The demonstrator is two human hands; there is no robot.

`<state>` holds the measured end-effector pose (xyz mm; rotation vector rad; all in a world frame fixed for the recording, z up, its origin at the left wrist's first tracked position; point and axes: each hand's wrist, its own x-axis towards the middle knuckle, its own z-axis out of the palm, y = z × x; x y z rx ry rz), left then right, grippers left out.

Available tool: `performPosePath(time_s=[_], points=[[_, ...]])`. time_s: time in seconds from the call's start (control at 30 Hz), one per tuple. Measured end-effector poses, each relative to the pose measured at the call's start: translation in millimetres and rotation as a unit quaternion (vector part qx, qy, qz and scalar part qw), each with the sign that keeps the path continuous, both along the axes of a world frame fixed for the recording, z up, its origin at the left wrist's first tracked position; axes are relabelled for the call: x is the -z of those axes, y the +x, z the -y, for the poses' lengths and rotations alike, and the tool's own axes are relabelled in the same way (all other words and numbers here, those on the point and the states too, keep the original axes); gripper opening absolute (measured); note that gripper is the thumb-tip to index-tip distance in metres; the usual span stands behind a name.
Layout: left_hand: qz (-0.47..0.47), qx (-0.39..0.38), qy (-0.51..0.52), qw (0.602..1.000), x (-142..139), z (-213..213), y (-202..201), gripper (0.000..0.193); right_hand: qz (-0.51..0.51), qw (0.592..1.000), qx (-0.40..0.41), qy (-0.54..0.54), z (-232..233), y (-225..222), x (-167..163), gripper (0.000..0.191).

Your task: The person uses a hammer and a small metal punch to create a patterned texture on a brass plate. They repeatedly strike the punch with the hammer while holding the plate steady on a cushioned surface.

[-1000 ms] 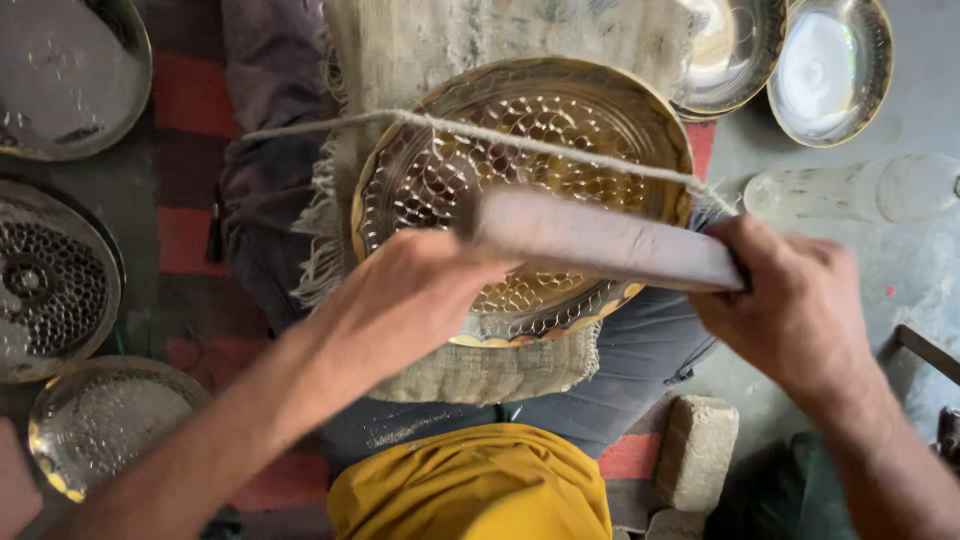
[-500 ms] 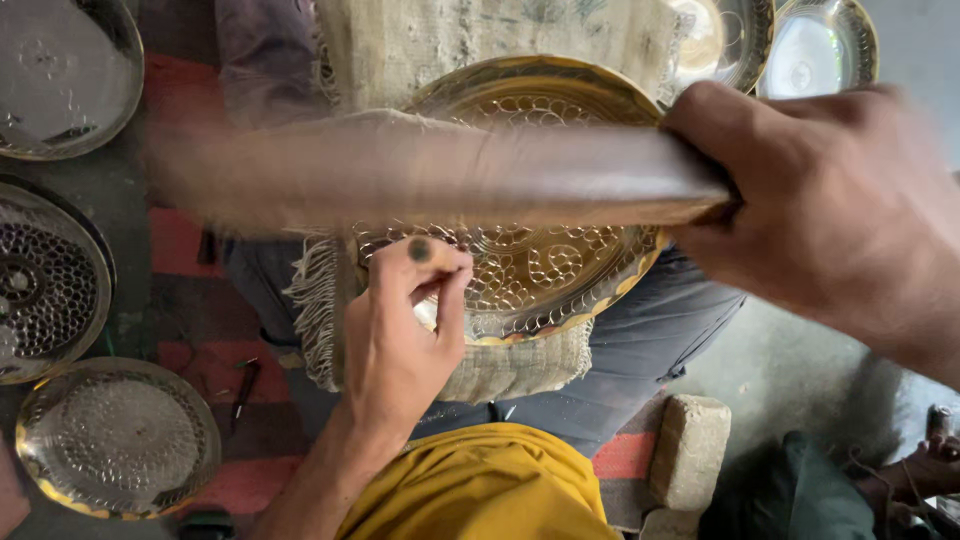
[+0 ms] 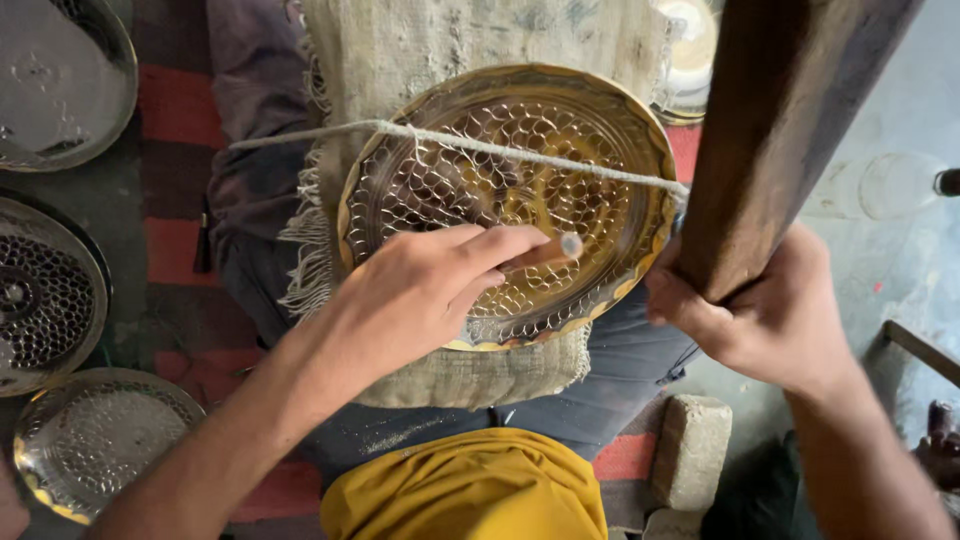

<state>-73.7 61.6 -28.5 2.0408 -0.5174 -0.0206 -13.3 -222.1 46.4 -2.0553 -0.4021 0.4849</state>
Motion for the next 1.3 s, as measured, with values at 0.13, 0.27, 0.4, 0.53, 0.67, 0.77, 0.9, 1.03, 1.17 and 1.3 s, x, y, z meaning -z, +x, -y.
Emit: performPosePath(time_s=[0.13,0.27,0.4,0.53,0.67,0.77,0.9,1.03,1.17,1.3], points=[[-0.017,0.03,0.041,0.999,-7,-2,6,0.044,0.064,0.991,0.063,-0.104,17,-9,14,0.016],[-0.043,0.052,0.079,0.995,-10,-3,9,0.047,0.186,0.966,0.061,-0.166,33,-12,13,0.014],[-0.064,0.068,0.11,0.99,-11,-3,10,0.048,0.141,0.982,0.112,-0.056,38,-29,29,0.015],[0.017,0.09,0.058,0.994,-12,-3,14,0.048,0.219,0.957,0.057,-0.181,40,-42,56,0.019],[-0.049,0.159,0.126,0.978,-15,-1,26,0.055,0.222,0.95,0.131,-0.174,40,-75,86,0.019],[0.032,0.196,0.196,0.96,-19,3,36,0.062,0.15,0.952,0.249,-0.093,37,-111,110,0.013],[0.085,0.232,0.253,0.935,-27,14,44,0.037,0.213,0.931,0.242,-0.174,33,-134,133,0.024],[0.057,0.275,0.249,0.927,-29,24,46,0.023,0.173,0.944,0.264,-0.099,28,-147,143,0.009],[0.066,0.208,0.254,0.942,-23,15,31,0.038,0.093,0.95,0.282,-0.096,35,-136,141,0.019],[0.0,0.027,0.036,0.999,-7,11,7,0.038,-0.047,0.942,0.322,-0.083,43,-106,122,0.013]])
